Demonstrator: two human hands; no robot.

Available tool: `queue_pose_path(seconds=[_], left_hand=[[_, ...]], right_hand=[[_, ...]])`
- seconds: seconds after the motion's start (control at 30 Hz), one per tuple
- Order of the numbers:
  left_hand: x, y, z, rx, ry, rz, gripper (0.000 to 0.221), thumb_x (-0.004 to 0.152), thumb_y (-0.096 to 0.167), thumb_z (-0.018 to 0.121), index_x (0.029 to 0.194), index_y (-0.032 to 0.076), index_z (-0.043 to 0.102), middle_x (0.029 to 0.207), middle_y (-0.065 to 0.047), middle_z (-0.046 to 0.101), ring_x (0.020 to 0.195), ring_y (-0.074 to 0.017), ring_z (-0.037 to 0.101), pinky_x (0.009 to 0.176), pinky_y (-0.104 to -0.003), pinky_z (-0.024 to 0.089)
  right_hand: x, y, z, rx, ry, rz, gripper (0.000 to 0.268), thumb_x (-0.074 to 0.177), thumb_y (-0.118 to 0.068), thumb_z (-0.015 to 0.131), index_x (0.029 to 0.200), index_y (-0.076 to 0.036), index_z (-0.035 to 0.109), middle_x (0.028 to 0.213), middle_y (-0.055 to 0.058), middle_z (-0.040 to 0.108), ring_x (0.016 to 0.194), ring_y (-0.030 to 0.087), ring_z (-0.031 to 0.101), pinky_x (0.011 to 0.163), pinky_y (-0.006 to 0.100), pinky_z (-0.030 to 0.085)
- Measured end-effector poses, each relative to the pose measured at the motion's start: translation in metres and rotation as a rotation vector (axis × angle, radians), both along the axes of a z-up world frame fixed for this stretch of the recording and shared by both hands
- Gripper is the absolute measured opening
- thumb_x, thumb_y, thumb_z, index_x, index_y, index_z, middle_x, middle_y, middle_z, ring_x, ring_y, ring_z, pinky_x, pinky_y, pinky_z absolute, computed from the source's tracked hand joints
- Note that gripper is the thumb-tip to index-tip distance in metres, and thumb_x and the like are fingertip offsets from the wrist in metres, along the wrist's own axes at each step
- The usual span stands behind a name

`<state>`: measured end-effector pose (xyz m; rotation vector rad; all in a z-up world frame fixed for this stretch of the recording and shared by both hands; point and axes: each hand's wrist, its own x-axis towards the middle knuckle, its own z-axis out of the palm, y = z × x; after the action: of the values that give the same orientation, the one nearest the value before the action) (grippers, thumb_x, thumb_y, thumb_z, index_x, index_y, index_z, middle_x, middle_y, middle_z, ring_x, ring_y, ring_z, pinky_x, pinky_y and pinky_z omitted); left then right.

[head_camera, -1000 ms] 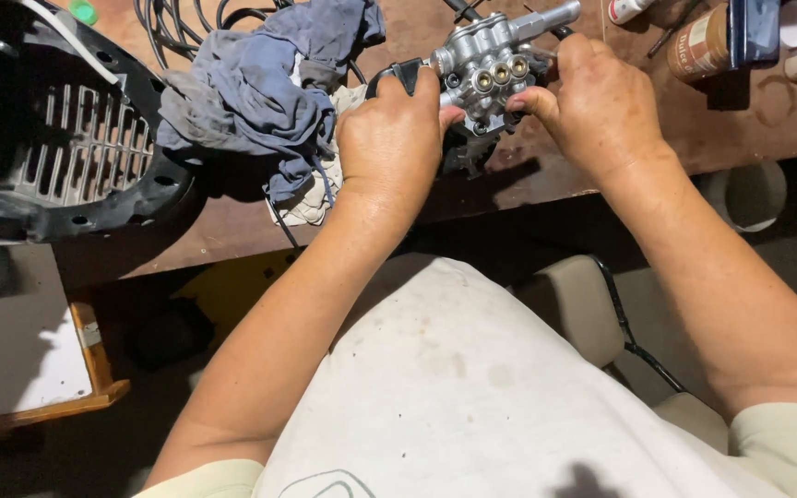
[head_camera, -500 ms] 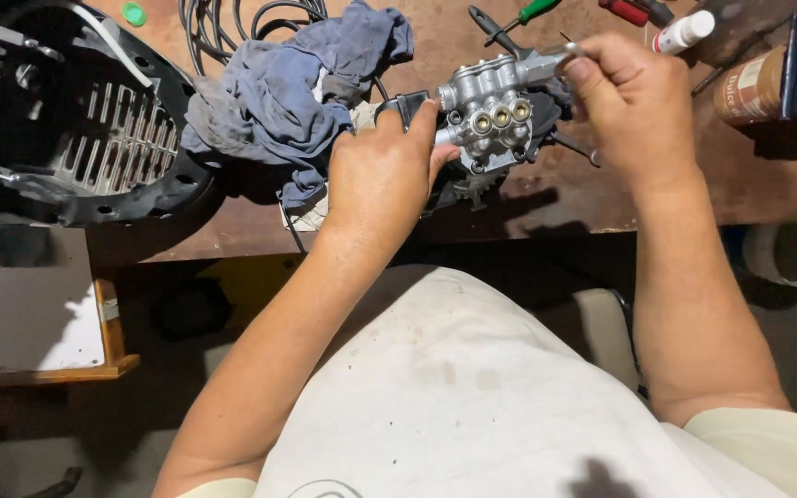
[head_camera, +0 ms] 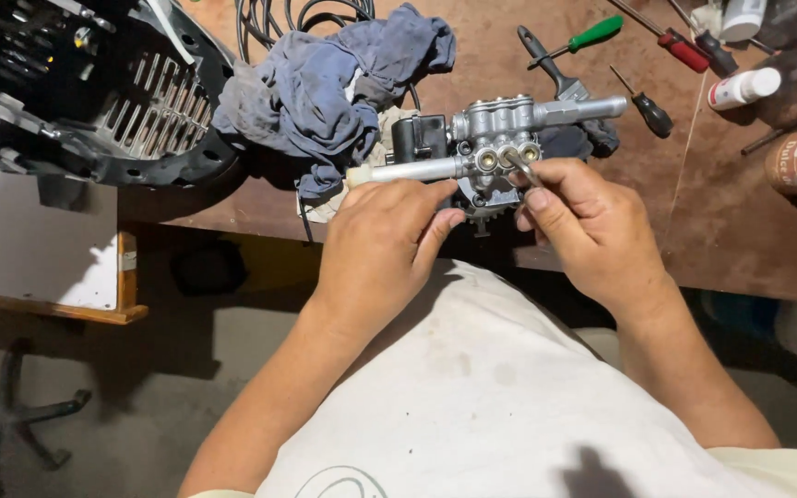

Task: Assembling and adjusting the internal components of a mechanical pump using hand tools on a workbench.

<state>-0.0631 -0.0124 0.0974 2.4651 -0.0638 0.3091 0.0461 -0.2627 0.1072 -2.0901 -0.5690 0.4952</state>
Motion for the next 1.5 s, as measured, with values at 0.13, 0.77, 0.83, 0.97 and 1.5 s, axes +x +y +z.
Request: queue_pose_path(seconds=[0.13,0.77,0.83,0.97,1.5], left_hand=[[-0.003,-0.003,-0.008,-0.013,-0.020,0.030,0.030,0.122,0.033,0.071,0.135,0.010,0.085,0.112,-0.004,0.085,0.106,-0.0313,0.081,0.100,-0.049,0.060],[0.001,-0.031,-0.077,0.647,0.040,0.391,0.048,0.116,0.068,0.064,0.110,0.021,0.066,0.084,0.001,0.065,0.078,-0.0251,0.078,0.066,-0.041,0.067],[0.000,-0.050,-0.075,0.689,0.083,0.464,0.050,0.117,0.071,0.060,0.110,0.022,0.065,0.080,0.001,0.064,0.071,-0.0247,0.078,0.061,-0.041,0.067],[-0.001,-0.062,-0.064,0.305,0.346,0.421,0.042,0.118,0.050,0.075,0.119,0.011,0.058,0.093,-0.010,0.075,0.080,-0.0400,0.076,0.058,-0.057,0.058],[-0.015,-0.041,0.009,-0.350,0.652,0.142,0.069,0.112,0.055,0.056,0.170,0.019,0.063,0.142,-0.005,0.089,0.116,-0.0332,0.085,0.084,-0.050,0.063]], right_hand=[[0.016,-0.028,-0.007,-0.032,-0.075,-0.009,0.026,0.126,-0.020,0.067,0.147,-0.006,0.075,0.103,0.000,0.078,0.095,0.014,0.071,0.091,0.033,0.056],[0.033,-0.004,-0.091,0.401,0.042,-0.209,0.025,0.133,-0.022,0.062,0.129,-0.002,0.075,0.112,0.009,0.073,0.113,0.016,0.064,0.108,0.041,0.060],[0.056,0.012,-0.092,0.425,-0.028,-0.157,0.026,0.134,-0.023,0.063,0.130,-0.001,0.076,0.112,0.013,0.074,0.114,0.019,0.063,0.109,0.044,0.058],[0.086,0.038,-0.087,0.433,0.043,-0.090,0.017,0.130,-0.028,0.061,0.129,-0.012,0.068,0.125,0.003,0.079,0.119,0.014,0.072,0.108,0.034,0.056],[0.085,-0.001,-0.050,0.223,-0.398,0.075,0.026,0.136,-0.023,0.074,0.144,-0.001,0.085,0.132,0.016,0.084,0.124,0.031,0.075,0.106,0.047,0.057]])
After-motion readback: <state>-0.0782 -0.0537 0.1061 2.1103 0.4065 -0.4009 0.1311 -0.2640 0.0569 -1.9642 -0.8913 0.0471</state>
